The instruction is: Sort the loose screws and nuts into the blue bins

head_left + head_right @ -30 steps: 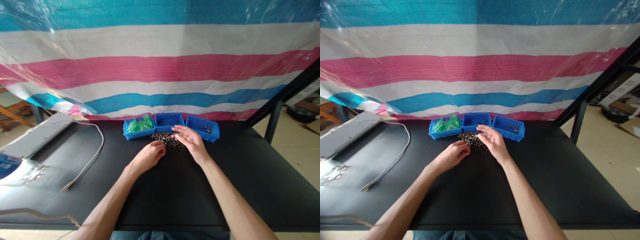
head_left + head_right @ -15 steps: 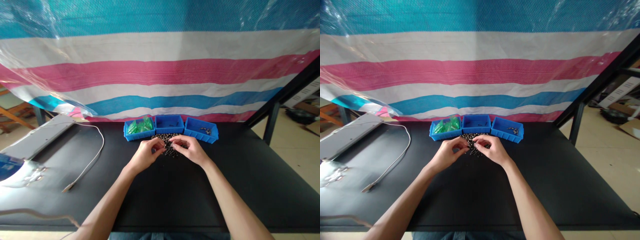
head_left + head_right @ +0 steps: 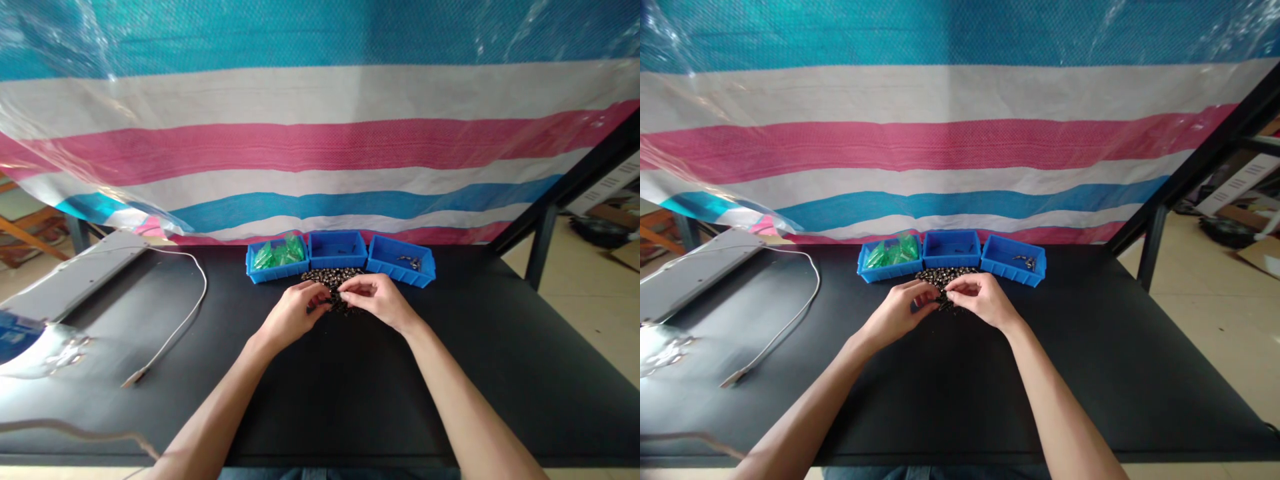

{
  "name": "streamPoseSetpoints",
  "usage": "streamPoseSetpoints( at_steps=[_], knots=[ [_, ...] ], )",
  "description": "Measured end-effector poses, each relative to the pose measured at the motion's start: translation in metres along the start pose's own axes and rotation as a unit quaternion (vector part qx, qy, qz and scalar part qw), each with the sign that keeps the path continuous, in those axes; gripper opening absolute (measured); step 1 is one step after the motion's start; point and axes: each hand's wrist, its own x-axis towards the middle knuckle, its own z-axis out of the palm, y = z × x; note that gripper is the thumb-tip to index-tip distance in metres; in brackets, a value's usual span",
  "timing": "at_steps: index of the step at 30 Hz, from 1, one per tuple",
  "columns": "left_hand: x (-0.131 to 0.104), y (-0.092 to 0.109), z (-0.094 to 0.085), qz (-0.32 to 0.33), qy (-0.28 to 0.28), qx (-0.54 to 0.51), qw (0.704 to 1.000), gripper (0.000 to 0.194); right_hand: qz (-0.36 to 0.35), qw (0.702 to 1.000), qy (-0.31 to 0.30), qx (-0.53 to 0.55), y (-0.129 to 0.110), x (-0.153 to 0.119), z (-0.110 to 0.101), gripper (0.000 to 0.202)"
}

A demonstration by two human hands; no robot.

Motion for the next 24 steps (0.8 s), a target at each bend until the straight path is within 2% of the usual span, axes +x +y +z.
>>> streamPoseSetpoints(
  at_steps=[2,4,6,8,15,24],
  knots=[
    [-0.001,-0.002,0.002,0.016,-0.016,0.063,0.998,0.014,-0.005,0.998,0.056,0.042,0.003,0.003,-0.001,0.032],
    [-0.002,-0.005,0.005,0.025,-0.029,0.099,0.994,0.019,-0.038,0.989,0.102,0.097,0.006,0.006,0.001,0.049],
    [-0.002,-0.007,0.009,0.028,-0.034,0.122,0.992,0.019,-0.070,0.982,0.108,0.135,0.009,0.007,0.002,0.069],
    [-0.001,-0.008,0.011,0.026,-0.035,0.134,0.990,0.018,-0.078,0.982,0.089,0.147,0.011,0.008,0.003,0.078],
    [0.001,-0.007,0.010,0.016,-0.031,0.147,0.989,0.014,-0.045,0.988,0.083,0.124,0.012,0.007,0.001,0.048],
    [0.001,-0.009,0.010,0.010,-0.016,0.165,0.986,0.013,-0.027,0.988,0.087,0.125,-0.001,0.002,0.002,0.039]
  ],
)
